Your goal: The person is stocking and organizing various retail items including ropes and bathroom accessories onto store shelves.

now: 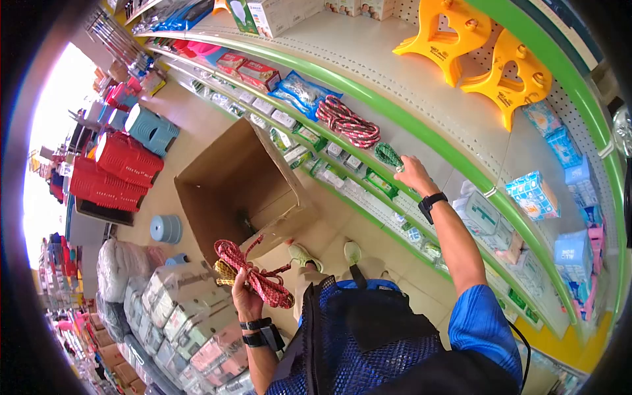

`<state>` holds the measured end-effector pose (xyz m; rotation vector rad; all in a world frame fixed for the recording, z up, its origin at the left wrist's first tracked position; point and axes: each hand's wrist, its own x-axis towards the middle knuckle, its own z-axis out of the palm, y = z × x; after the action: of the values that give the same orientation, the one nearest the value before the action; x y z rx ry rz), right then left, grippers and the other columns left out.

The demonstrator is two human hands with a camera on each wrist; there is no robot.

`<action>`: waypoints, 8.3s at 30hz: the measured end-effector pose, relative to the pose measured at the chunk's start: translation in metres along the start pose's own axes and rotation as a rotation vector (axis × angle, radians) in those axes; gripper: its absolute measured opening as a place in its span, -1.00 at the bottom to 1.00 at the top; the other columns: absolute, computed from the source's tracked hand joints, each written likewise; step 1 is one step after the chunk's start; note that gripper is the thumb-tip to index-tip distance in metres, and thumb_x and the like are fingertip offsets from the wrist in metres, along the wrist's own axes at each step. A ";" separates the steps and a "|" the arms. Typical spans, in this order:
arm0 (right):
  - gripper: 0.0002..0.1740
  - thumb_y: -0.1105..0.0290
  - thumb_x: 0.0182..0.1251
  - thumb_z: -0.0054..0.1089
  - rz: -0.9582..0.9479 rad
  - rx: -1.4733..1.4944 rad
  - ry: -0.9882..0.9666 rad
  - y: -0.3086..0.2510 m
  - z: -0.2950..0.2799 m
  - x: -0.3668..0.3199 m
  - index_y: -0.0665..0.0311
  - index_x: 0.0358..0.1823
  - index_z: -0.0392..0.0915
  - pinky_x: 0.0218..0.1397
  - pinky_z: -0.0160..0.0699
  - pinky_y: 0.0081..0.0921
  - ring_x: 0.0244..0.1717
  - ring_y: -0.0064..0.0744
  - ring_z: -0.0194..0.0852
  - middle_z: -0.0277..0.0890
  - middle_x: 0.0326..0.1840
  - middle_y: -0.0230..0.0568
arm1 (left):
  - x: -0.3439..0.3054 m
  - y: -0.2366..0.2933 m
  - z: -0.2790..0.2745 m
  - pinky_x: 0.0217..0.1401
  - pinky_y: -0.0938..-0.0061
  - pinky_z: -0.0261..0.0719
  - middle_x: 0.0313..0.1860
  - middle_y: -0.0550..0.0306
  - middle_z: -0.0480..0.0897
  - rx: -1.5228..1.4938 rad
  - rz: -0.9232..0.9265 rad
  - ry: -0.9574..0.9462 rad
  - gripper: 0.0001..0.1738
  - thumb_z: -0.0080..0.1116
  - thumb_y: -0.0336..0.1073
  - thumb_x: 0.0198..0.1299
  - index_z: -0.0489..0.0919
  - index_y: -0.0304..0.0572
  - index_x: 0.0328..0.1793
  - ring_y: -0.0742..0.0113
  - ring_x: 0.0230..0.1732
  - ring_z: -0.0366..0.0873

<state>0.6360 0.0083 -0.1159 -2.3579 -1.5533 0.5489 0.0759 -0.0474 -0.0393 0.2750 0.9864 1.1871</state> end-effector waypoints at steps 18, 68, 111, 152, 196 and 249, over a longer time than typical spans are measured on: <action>-0.31 0.55 0.06 0.31 -0.349 0.029 0.183 0.035 0.025 -0.013 0.26 0.33 0.46 0.20 0.52 -0.04 0.17 0.14 0.50 0.53 0.10 0.10 | -0.024 -0.019 0.028 0.19 0.07 0.66 -0.06 0.13 0.68 0.077 0.027 -0.005 -0.68 0.24 -0.26 0.35 0.56 -0.25 0.14 0.25 -0.03 0.66; -0.50 -0.01 0.50 0.22 -0.255 1.309 -0.730 -0.176 0.009 -0.134 0.34 0.09 0.61 -0.07 0.53 -0.46 -0.16 -0.60 0.49 0.63 -0.17 -0.43 | -0.013 -0.045 0.184 0.23 0.41 0.56 0.16 0.11 0.64 0.722 0.028 -0.498 -0.49 0.32 -0.49 0.20 0.51 -0.31 0.30 0.35 0.13 0.60; -0.52 0.54 0.11 0.14 -0.010 -0.109 0.187 0.059 0.000 0.031 0.42 0.13 0.58 0.25 0.52 -0.01 0.17 0.26 0.54 0.59 0.09 0.29 | -0.016 -0.052 0.070 -0.12 0.30 0.75 -0.07 -0.08 0.71 0.533 0.078 0.097 -0.75 0.22 -0.41 0.36 0.52 -0.38 0.09 0.16 -0.11 0.73; -0.61 0.45 0.26 0.11 -0.063 1.279 -0.718 -0.145 0.035 -0.105 0.44 0.10 0.55 -0.24 0.57 -0.58 -0.37 -0.56 0.57 0.62 -0.36 -0.28 | -0.013 -0.068 0.161 0.01 0.30 0.76 0.36 -0.21 0.54 0.673 -0.054 -0.395 -0.44 0.10 -0.38 0.45 0.29 -0.38 0.51 0.05 0.25 0.62; -0.54 0.40 0.22 0.21 -0.097 -0.044 0.389 0.025 -0.012 -0.013 0.22 0.19 0.64 0.27 0.47 -0.04 0.15 0.14 0.55 0.63 0.05 0.13 | -0.010 -0.046 0.087 -0.32 0.55 0.52 -0.02 0.02 0.71 0.655 -0.003 0.019 -0.57 0.20 -0.32 0.38 0.45 -0.31 0.31 0.35 -0.17 0.67; -0.54 0.22 0.26 0.31 0.008 0.192 0.086 0.048 -0.040 0.023 0.22 0.16 0.66 0.26 0.51 -0.11 0.16 -0.04 0.63 0.64 0.18 0.09 | -0.029 -0.135 -0.219 -0.05 0.21 0.70 0.04 -0.09 0.72 1.058 -0.501 0.325 -0.50 0.17 -0.10 0.40 0.54 -0.39 0.25 0.10 -0.01 0.75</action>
<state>0.7014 0.0107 -0.1037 -2.2147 -1.3894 0.5637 -0.0041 -0.1914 -0.2385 0.6258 1.7962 0.1649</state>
